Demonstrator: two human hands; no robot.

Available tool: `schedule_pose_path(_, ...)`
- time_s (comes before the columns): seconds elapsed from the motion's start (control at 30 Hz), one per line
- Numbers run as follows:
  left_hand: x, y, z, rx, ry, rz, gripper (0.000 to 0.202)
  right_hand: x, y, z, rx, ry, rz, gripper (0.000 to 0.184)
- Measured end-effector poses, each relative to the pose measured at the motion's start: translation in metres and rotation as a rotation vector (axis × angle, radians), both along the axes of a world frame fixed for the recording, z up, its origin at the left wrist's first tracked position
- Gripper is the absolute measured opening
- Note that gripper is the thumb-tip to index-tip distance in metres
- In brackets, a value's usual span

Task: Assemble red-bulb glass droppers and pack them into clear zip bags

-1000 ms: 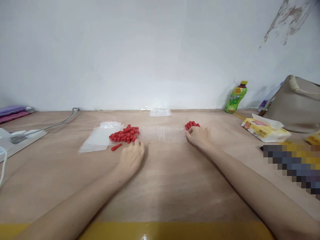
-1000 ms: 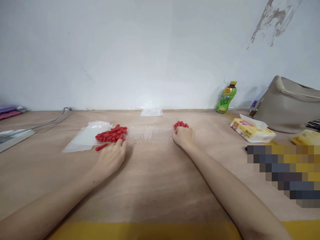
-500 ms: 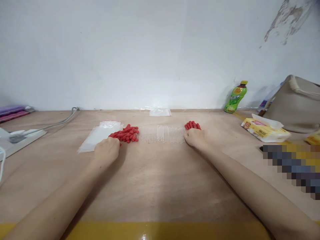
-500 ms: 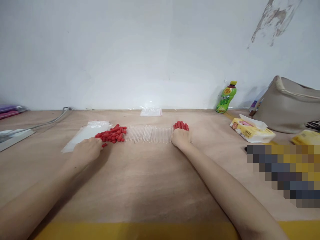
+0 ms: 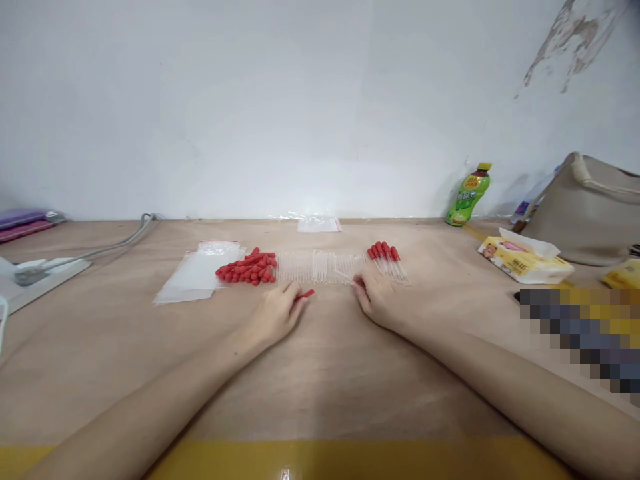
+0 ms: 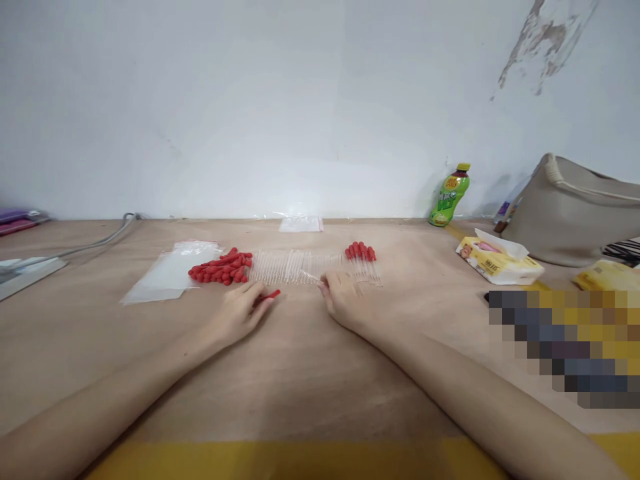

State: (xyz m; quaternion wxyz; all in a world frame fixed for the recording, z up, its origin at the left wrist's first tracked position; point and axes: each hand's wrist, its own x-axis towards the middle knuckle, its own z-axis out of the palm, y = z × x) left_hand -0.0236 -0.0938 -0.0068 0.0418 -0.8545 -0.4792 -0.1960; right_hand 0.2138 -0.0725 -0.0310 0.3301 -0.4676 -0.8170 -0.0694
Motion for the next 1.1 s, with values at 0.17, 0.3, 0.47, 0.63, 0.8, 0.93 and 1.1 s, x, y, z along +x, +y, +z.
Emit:
schedule_pose_path(0.17, 0.015, 0.009, -0.015, -0.111, -0.373, -0.160, 0.016, 0.001, -0.012, -0.005, 0.053, 0.132, 0.169, 0.024)
schedule_pose_path(0.3, 0.014, 0.010, -0.011, -0.189, -0.412, -0.199, 0.019, -0.002, -0.015, -0.003, 0.011, 0.114, 0.225, 0.022)
schedule_pose_path(0.47, 0.013, 0.009, -0.008, -0.252, -0.434, -0.181, 0.019, -0.006, -0.017, -0.002, -0.032, 0.065, 0.270, 0.023)
schedule_pose_path(0.63, 0.015, 0.009, -0.008, -0.270, -0.477, -0.204, 0.019, -0.006, -0.019, -0.002, -0.045, 0.034, 0.277, 0.023)
schedule_pose_path(0.8, 0.015, 0.013, -0.014, -0.394, -0.567, -0.210, 0.022, -0.007, -0.017, -0.004, -0.043, 0.038, 0.318, 0.021)
schedule_pose_path(0.93, 0.014, 0.016, -0.016, -0.484, -0.662, -0.248, 0.022, -0.010, -0.016, -0.004, -0.062, 0.049, 0.338, 0.017)
schedule_pose_path(1.1, 0.013, 0.018, -0.016, -0.534, -0.750, -0.264, 0.022, -0.014, -0.019, 0.000, -0.130, 0.077, 0.354, 0.016)
